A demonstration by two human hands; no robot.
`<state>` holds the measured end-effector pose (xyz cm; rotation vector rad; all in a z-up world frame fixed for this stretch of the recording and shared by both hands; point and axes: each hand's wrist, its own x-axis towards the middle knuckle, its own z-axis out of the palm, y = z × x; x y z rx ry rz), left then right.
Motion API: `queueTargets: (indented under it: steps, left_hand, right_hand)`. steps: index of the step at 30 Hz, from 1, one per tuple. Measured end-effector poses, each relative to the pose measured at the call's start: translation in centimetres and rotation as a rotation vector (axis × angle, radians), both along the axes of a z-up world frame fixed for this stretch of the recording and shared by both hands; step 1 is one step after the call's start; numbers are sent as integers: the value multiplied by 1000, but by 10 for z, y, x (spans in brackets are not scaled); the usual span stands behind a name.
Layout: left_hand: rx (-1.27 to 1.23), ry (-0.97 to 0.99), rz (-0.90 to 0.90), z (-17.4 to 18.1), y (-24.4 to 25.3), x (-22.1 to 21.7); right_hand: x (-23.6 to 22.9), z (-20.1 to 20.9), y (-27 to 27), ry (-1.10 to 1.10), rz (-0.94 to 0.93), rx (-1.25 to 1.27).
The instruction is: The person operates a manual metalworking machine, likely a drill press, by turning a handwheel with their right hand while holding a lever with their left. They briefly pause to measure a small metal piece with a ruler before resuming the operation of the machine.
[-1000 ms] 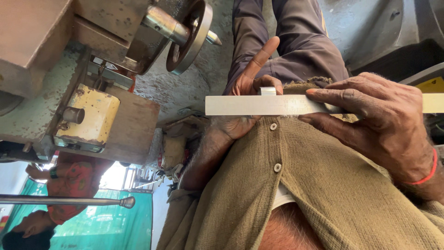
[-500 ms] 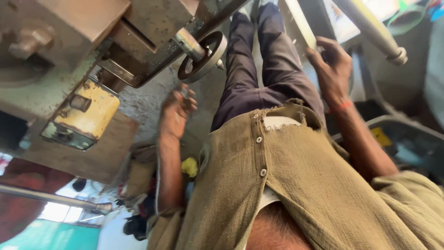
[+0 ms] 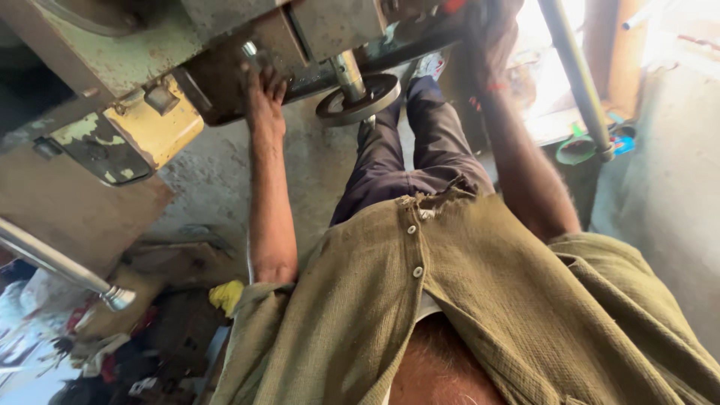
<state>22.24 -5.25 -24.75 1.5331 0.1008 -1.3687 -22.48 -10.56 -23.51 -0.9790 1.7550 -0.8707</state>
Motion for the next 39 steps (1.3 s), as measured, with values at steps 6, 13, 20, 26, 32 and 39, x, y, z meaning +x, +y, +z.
queueTargets:
  steps: [6, 13, 20, 26, 32, 39]
  left_hand:
    - [169, -165, -223, 36, 83, -21]
    - [454, -396, -297, 123, 191, -87]
    - [466, -335, 101, 157, 245, -109]
    - [87, -525, 470, 172, 250, -82]
    - [-348, -889, 736, 288, 184, -35]
    - [-558, -1410, 213, 386, 95, -31]
  right_hand:
    - [21, -25, 5, 75, 41, 63]
    - [19, -82, -36, 147, 21, 78]
    - [20, -66, -54, 33, 111, 29]
    - [-4, -19, -21, -401, 84, 8]
    - [-30, 54, 58, -1087, -177, 497]
    - [-33, 209, 107, -355, 323, 553]
